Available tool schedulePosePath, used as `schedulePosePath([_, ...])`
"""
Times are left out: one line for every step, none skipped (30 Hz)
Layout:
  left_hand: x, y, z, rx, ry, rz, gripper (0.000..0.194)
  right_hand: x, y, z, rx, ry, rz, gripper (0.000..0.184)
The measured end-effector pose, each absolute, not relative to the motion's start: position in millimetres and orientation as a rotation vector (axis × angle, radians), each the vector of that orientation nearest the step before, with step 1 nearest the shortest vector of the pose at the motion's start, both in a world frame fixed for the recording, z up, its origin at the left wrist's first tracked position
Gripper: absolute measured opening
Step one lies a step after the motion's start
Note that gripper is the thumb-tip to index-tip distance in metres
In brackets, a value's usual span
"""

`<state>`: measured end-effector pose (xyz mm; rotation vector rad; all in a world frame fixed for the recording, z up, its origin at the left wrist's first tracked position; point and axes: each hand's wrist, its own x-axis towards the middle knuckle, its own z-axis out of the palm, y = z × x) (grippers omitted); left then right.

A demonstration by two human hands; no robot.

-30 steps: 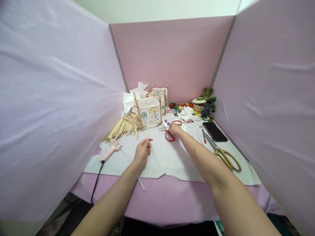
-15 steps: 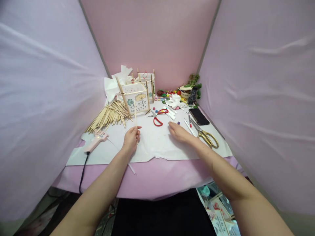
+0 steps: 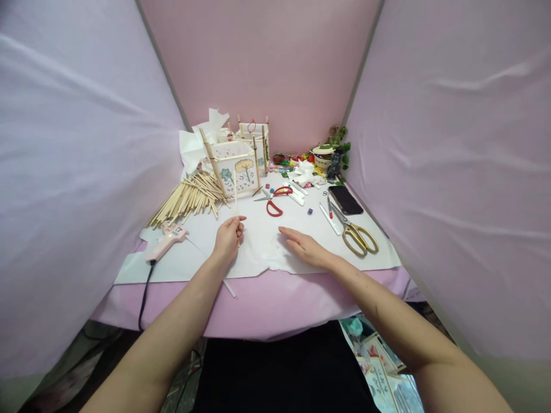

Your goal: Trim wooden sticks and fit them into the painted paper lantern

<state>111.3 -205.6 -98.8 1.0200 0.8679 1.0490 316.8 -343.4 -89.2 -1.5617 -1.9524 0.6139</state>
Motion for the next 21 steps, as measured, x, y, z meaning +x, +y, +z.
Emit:
schedulePosePath([111, -206, -99, 1.02, 0.867, 1.049, 0.019, 317, -338, -90, -1.575, -1.957, 0.589, 0.05])
schedulePosePath([111, -205, -99, 1.02, 0.866, 1.05, 0.019, 315, -333, -91, -1.578, -1.986, 0.567, 0.05])
schedulePosePath([111, -205, -99, 1.019, 0.865, 1.052, 0.019, 312, -327, -92, -1.57, -2.033, 0.543, 0.05])
schedulePosePath([111, -205, -99, 1.02, 0.865, 1.053, 0.02, 308, -322, -94, -1.556, -2.093, 0.515, 0.05])
schedulePosePath([111, -205, -100, 1.021, 0.864, 1.054, 0.02, 304, -318, -95, -1.54, -2.154, 0.482, 0.051])
schedulePosePath([111, -206, -100, 1.023, 0.861, 1.056, 0.02, 300, -316, -96, -1.524, -2.212, 0.448, 0.052])
schedulePosePath([111, -206, -100, 1.025, 0.858, 1.057, 0.021, 295, -316, -97, -1.506, -2.262, 0.416, 0.053])
schedulePosePath([111, -206, -100, 1.027, 0.854, 1.058, 0.021, 292, -318, -97, -1.485, -2.305, 0.395, 0.054])
schedulePosePath([111, -206, -100, 1.028, 0.852, 1.059, 0.021, 289, -322, -97, -1.457, -2.342, 0.386, 0.056])
schedulePosePath([111, -206, -101, 1.028, 0.851, 1.059, 0.021, 286, -328, -97, -1.42, -2.37, 0.39, 0.057])
schedulePosePath([111, -207, -100, 1.028, 0.852, 1.058, 0.021, 285, -335, -97, -1.375, -2.391, 0.406, 0.057])
schedulePosePath([111, -207, -100, 1.027, 0.853, 1.056, 0.02, 284, -344, -96, -1.329, -2.401, 0.434, 0.057])
schedulePosePath([111, -207, -100, 1.027, 0.856, 1.054, 0.02, 284, -354, -95, -1.289, -2.396, 0.473, 0.055])
schedulePosePath([111, -207, -99, 1.027, 0.86, 1.051, 0.02, 284, -363, -93, -1.261, -2.377, 0.521, 0.052])
schedulePosePath([111, -207, -98, 1.027, 0.864, 1.047, 0.019, 285, -372, -92, -1.248, -2.34, 0.574, 0.049])
schedulePosePath([111, -208, -98, 1.027, 0.867, 1.044, 0.019, 288, -379, -91, -1.25, -2.288, 0.619, 0.046])
schedulePosePath([111, -208, -97, 1.027, 0.869, 1.042, 0.019, 291, -385, -91, -1.268, -2.222, 0.649, 0.043])
schedulePosePath([111, -208, -96, 1.026, 0.871, 1.042, 0.019, 295, -389, -91, -1.302, -2.143, 0.654, 0.042])
schedulePosePath([112, -208, -96, 1.026, 0.873, 1.043, 0.018, 300, -392, -93, -1.351, -2.058, 0.629, 0.041])
schedulePosePath([112, -208, -96, 1.025, 0.875, 1.045, 0.018, 305, -393, -95, -1.414, -1.971, 0.577, 0.041])
schedulePosePath([112, -208, -96, 1.024, 0.878, 1.048, 0.017, 309, -393, -99, -1.489, -1.892, 0.509, 0.042])
